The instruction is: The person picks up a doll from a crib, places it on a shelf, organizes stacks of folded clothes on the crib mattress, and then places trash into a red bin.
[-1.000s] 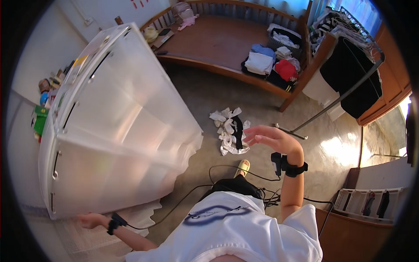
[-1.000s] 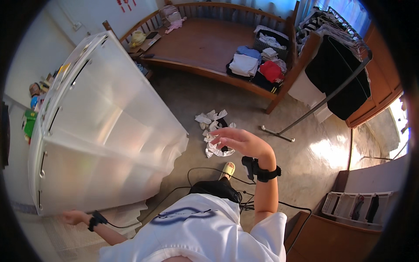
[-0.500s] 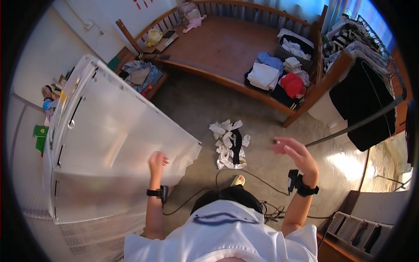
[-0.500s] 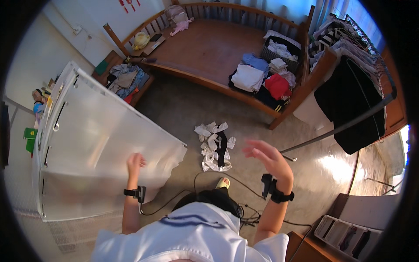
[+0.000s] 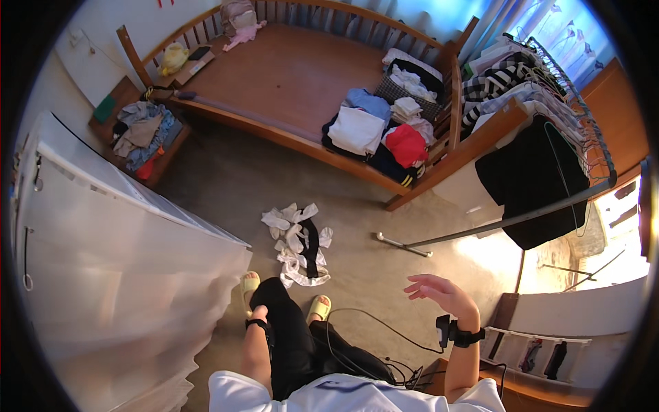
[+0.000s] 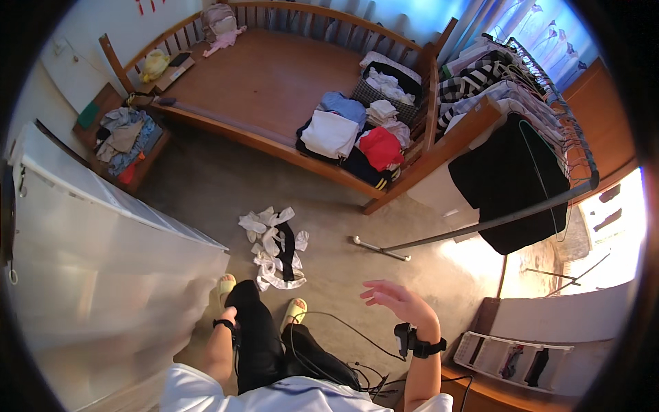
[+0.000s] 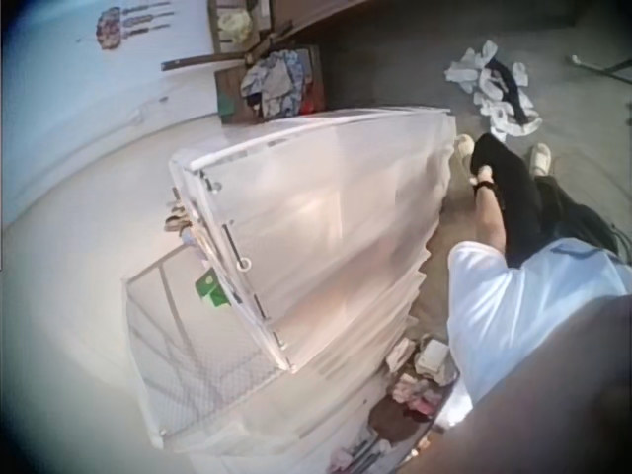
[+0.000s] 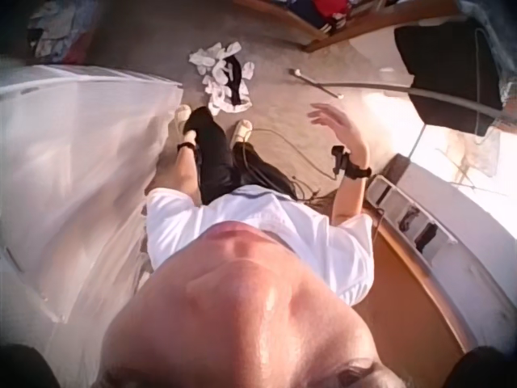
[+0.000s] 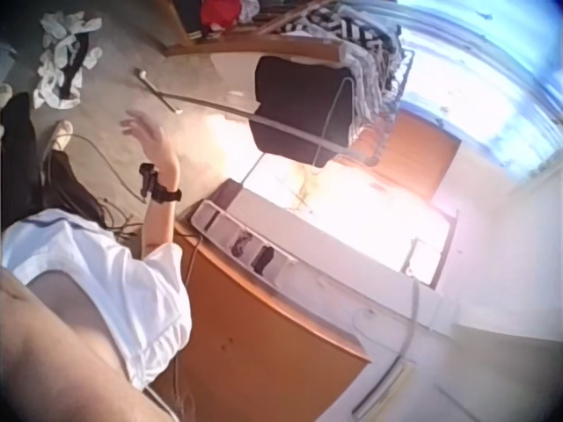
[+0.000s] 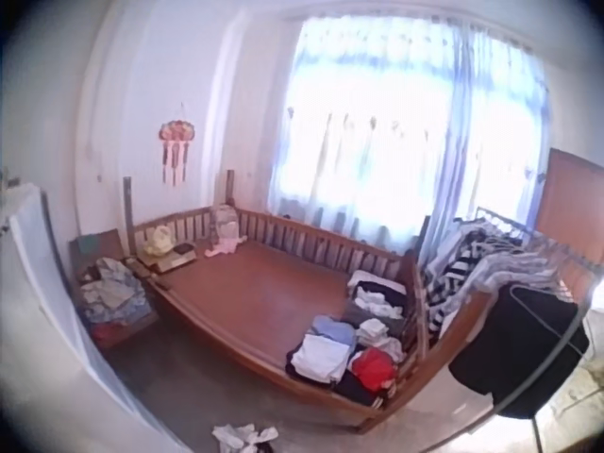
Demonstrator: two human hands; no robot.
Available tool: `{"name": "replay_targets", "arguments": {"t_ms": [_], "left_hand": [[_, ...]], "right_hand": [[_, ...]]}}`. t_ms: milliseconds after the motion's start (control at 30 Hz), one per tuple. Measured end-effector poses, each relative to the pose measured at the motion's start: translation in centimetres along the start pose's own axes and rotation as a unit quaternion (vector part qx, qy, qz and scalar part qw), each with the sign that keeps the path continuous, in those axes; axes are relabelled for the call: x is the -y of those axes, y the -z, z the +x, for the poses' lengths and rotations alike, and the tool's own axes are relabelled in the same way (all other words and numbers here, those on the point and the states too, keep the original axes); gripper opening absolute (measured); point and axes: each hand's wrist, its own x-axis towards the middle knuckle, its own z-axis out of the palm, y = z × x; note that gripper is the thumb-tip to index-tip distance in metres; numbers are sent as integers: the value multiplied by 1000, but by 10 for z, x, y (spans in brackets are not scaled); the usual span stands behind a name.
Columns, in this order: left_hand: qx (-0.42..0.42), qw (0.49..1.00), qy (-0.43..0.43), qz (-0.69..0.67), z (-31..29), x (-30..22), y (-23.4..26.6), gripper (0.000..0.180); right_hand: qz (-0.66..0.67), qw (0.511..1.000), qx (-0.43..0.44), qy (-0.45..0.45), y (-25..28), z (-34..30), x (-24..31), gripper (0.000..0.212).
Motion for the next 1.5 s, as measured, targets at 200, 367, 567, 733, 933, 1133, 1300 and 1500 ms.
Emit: {"name": "replay_targets", "arguments": {"t_ms": [200,367,567,733,933,1133,1300,1500], "left_hand": [[44,944,96,-311,18,-3,-5,13],[95,952,81,-280,72,68,33,8],[279,933,-54,221,42,-28,68,19],[254,948,-151,120,10,-173,93,9],[132,871,-471,52,-38,-357,152,23],[128,855,-503,-13,-103,-485,173,28],[12,912,-406,-54,-94,-525,197,27],[-67,870,-425,-239,-146,-519,258,29]], "right_hand": [[12,999,-21,-21,-3,8,5,30],[33,998,43,20,-22,52,32,32],[-12,999,-5,30,-21,79,76,34],[9,988,-134,80,-18,91,114,34],[65,984,-113,119,15,136,135,33],[62,981,-118,138,126,194,143,36],[57,979,-54,189,232,270,149,37],[-12,968,117,221,286,360,222,35]]}}
